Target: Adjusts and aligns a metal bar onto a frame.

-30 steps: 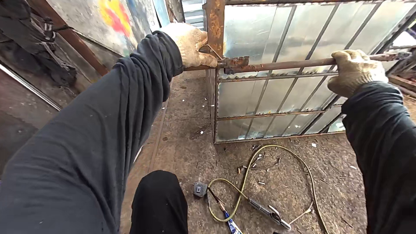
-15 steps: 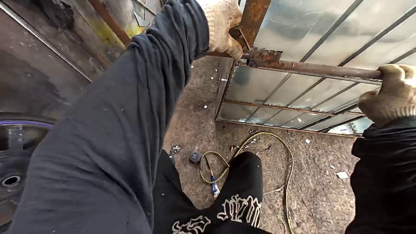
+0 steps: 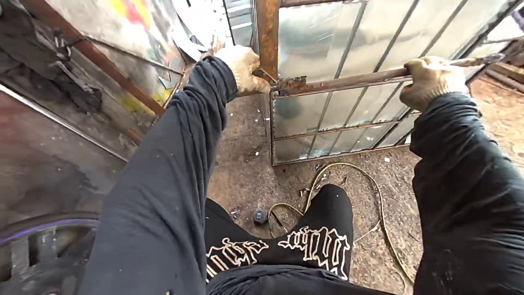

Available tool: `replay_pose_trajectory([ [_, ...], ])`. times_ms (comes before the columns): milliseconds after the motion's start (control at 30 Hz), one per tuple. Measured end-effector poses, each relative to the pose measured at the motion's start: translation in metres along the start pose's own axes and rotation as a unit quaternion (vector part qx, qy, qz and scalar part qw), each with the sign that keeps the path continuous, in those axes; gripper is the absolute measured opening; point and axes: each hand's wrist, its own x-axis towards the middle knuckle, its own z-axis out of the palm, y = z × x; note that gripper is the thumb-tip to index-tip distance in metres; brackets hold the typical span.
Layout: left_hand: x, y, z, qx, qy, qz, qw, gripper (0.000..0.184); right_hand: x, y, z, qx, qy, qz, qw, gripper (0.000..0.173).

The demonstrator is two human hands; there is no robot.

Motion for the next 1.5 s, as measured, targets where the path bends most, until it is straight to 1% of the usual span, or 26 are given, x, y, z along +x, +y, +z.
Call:
replay_pose_trajectory([
  [133, 0.0, -0.002, 0.0, -0.013, -0.006, -0.001, 1.0, 0.057, 0.006, 0.005, 0.009, -0.009, 0.0, 0.008, 1.0, 0.06],
  [367, 0.001, -0.002, 0.005, -0.01, 0.02, 0.017, 1.0, 0.057, 0.007, 0.005, 0.002, -0.026, -0.013, 0.005, 1.0, 0.061],
  [500, 0.002, -0.003, 0.005, -0.017, 0.007, 0.01, 1.0, 0.058, 0.012, 0.008, -0.003, -0.036, -0.025, -0.009, 0.999, 0.064],
  [600, -0.002, 0.0, 0.003, -0.016, -0.004, 0.001, 1.0, 0.059, 0.019, 0.003, -0.021, -0.029, -0.012, -0.02, 0.999, 0.076],
  [700, -0.001, -0.001, 0.004, -0.011, -0.001, 0.006, 1.0, 0.058, 0.029, 0.004, -0.049, -0.008, 0.079, -0.05, 0.996, 0.097],
  [767, -0.001, -0.001, 0.004, -0.008, 0.001, 0.001, 1.0, 0.058, 0.032, 0.002, -0.059, 0.004, 0.122, -0.031, 0.992, 0.112],
  [800, -0.001, 0.0, 0.003, -0.005, 0.0, 0.0, 1.0, 0.058, 0.029, 0.002, -0.054, 0.006, 0.127, -0.017, 0.992, 0.115],
  [833, -0.003, 0.002, 0.002, -0.002, 0.0, 0.0, 1.0, 0.057, 0.023, 0.003, -0.04, 0.002, 0.113, -0.014, 0.994, 0.114],
  [867, -0.004, 0.003, 0.001, 0.003, -0.001, 0.0, 1.0, 0.057, 0.016, 0.004, -0.018, -0.009, 0.074, -0.017, 0.997, 0.11],
  [900, -0.006, 0.005, 0.0, 0.009, -0.003, 0.002, 1.0, 0.055, 0.011, 0.006, 0.004, -0.019, 0.036, -0.017, 0.999, 0.099],
  [933, -0.005, 0.005, -0.001, 0.015, -0.005, 0.007, 1.0, 0.054, 0.01, 0.008, 0.013, -0.031, -0.006, -0.01, 0.999, 0.089],
  [1000, -0.004, 0.002, 0.001, 0.005, 0.005, 0.007, 1.0, 0.055, 0.025, 0.012, 0.004, -0.064, -0.046, -0.014, 0.997, 0.08],
  [1033, -0.004, 0.002, 0.004, 0.01, 0.002, 0.007, 1.0, 0.056, 0.022, 0.011, 0.006, -0.062, -0.057, -0.011, 0.996, 0.078],
  [1167, -0.001, 0.003, 0.002, 0.014, 0.002, 0.001, 1.0, 0.056, 0.02, 0.011, 0.006, -0.044, -0.036, -0.012, 0.998, 0.079],
  [1300, 0.002, 0.0, 0.005, 0.014, 0.0, 0.006, 1.0, 0.057, 0.023, 0.015, 0.011, -0.057, -0.043, -0.007, 0.997, 0.079],
  [1500, 0.003, -0.002, 0.007, 0.01, 0.007, 0.006, 1.0, 0.055, 0.022, 0.014, 0.011, -0.06, -0.03, -0.002, 0.998, 0.08],
])
